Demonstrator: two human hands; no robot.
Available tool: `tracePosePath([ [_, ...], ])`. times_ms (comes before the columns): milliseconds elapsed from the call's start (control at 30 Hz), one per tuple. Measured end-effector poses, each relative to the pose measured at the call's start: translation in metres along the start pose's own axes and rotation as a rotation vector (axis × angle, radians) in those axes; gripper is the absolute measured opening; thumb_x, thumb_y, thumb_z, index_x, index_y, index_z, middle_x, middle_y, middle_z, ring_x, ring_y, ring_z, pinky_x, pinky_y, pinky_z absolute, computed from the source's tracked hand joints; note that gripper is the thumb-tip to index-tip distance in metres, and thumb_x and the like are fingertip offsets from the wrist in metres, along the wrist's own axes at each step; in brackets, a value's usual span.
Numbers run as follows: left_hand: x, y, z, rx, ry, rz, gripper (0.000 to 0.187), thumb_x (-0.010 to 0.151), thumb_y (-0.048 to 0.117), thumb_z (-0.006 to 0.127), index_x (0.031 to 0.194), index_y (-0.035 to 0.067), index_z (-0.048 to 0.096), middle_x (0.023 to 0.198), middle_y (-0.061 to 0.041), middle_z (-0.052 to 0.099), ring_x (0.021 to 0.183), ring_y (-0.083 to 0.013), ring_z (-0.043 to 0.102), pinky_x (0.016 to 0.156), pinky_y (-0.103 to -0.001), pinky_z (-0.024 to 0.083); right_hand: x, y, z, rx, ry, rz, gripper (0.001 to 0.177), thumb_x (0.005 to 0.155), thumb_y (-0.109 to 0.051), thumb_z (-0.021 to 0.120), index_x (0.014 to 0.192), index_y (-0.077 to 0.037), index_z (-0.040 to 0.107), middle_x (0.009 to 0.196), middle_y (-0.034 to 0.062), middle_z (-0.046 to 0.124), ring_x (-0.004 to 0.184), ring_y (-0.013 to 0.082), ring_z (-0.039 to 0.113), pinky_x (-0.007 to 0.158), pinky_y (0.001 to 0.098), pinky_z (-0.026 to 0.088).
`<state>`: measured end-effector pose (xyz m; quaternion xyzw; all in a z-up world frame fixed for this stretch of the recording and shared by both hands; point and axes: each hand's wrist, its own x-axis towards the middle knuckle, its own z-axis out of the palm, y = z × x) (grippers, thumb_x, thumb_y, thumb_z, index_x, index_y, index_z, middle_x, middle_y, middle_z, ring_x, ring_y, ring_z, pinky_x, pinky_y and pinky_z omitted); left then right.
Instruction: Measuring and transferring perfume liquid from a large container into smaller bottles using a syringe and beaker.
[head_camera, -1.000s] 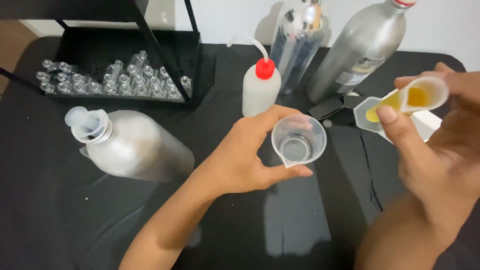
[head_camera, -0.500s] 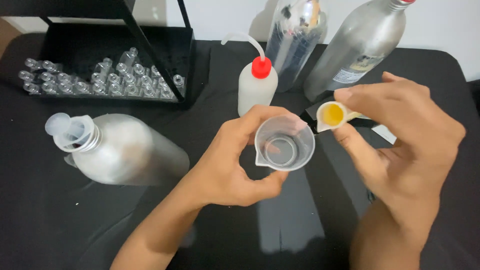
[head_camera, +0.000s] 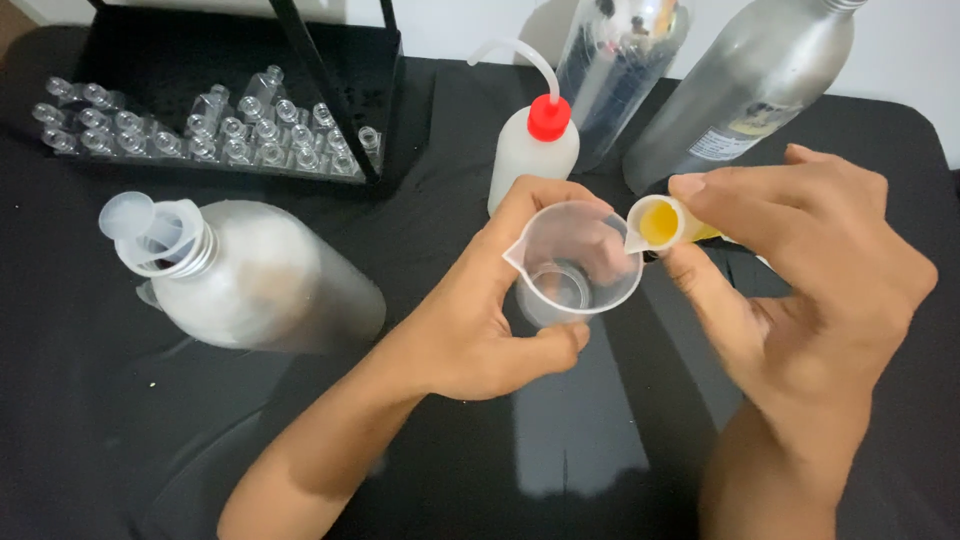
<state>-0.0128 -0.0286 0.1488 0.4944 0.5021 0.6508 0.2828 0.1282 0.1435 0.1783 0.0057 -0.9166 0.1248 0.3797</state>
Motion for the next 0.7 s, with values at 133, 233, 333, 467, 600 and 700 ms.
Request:
tracePosePath([
  [133, 0.0, -0.002, 0.002, -0.063, -0.022, 0.013, 0.055, 0.086, -0.005, 0.058, 0.134, 0.014, 0.039, 0.118, -0.002, 0.063, 0.107, -0.0146, 0.062, 0.089, -0.031, 0.055, 0.0, 0.001, 0.001, -0.051, 0.008, -0.009, 0.014, 0.11, -0.002, 0.084, 0.114, 0.002, 0.071, 0.116, 0.0172, 0.076, 0.108, 0.0303, 0.073, 0.117, 0.0616, 0.052],
  [233, 0.0, -0.006, -0.001, -0.05, -0.051, 0.06, 0.046, 0.096, 0.011, 0.06, 0.136, 0.013, 0.038, 0.123, -0.005, 0.062, 0.111, -0.0178, 0.062, 0.101, -0.035, 0.054, 0.001, 0.003, 0.003, -0.044, 0.007, -0.029, 0.011, 0.11, -0.001, 0.081, 0.114, 0.002, 0.072, 0.115, 0.0176, 0.076, 0.109, 0.0306, 0.074, 0.114, 0.0589, 0.051],
  [333, -0.001, -0.008, -0.001, -0.141, -0.062, 0.058, 0.044, 0.102, 0.03, 0.061, 0.137, 0.013, 0.042, 0.122, -0.006, 0.06, 0.111, -0.0164, 0.061, 0.094, -0.031, 0.051, 0.001, 0.006, 0.004, -0.026, 0.015, -0.046, 0.014, 0.109, -0.006, 0.082, 0.116, 0.001, 0.073, 0.113, 0.018, 0.075, 0.103, 0.0297, 0.071, 0.111, 0.0562, 0.049],
  [467, 0.0, -0.005, -0.002, -0.167, -0.071, 0.036, 0.057, 0.101, 0.045, 0.052, 0.142, 0.009, 0.037, 0.123, -0.006, 0.061, 0.11, -0.0171, 0.058, 0.095, -0.032, 0.048, 0.003, 0.006, 0.003, -0.035, 0.02, -0.054, 0.01, 0.107, -0.005, 0.081, 0.111, 0.002, 0.075, 0.11, 0.0171, 0.076, 0.103, 0.0293, 0.072, 0.108, 0.055, 0.048],
  [600, -0.003, -0.013, 0.0, -0.254, -0.046, 0.087, 0.056, 0.103, 0.038, 0.046, 0.143, 0.006, 0.025, 0.122, -0.013, 0.057, 0.113, -0.0233, 0.058, 0.1, -0.039, 0.049, 0.002, 0.004, 0.001, -0.04, 0.018, -0.051, 0.012, 0.109, -0.006, 0.08, 0.114, 0.005, 0.075, 0.11, 0.0197, 0.075, 0.103, 0.0325, 0.07, 0.11, 0.0578, 0.048],
  [700, -0.003, -0.011, 0.001, -0.182, -0.038, 0.069, 0.058, 0.101, 0.04, 0.044, 0.138, 0.003, 0.021, 0.124, -0.008, 0.056, 0.115, -0.0219, 0.057, 0.097, -0.037, 0.049, -0.004, 0.005, 0.0, -0.045, 0.027, -0.032, 0.012, 0.112, -0.003, 0.081, 0.119, 0.004, 0.073, 0.117, 0.0211, 0.075, 0.11, 0.0321, 0.071, 0.114, 0.0618, 0.049],
])
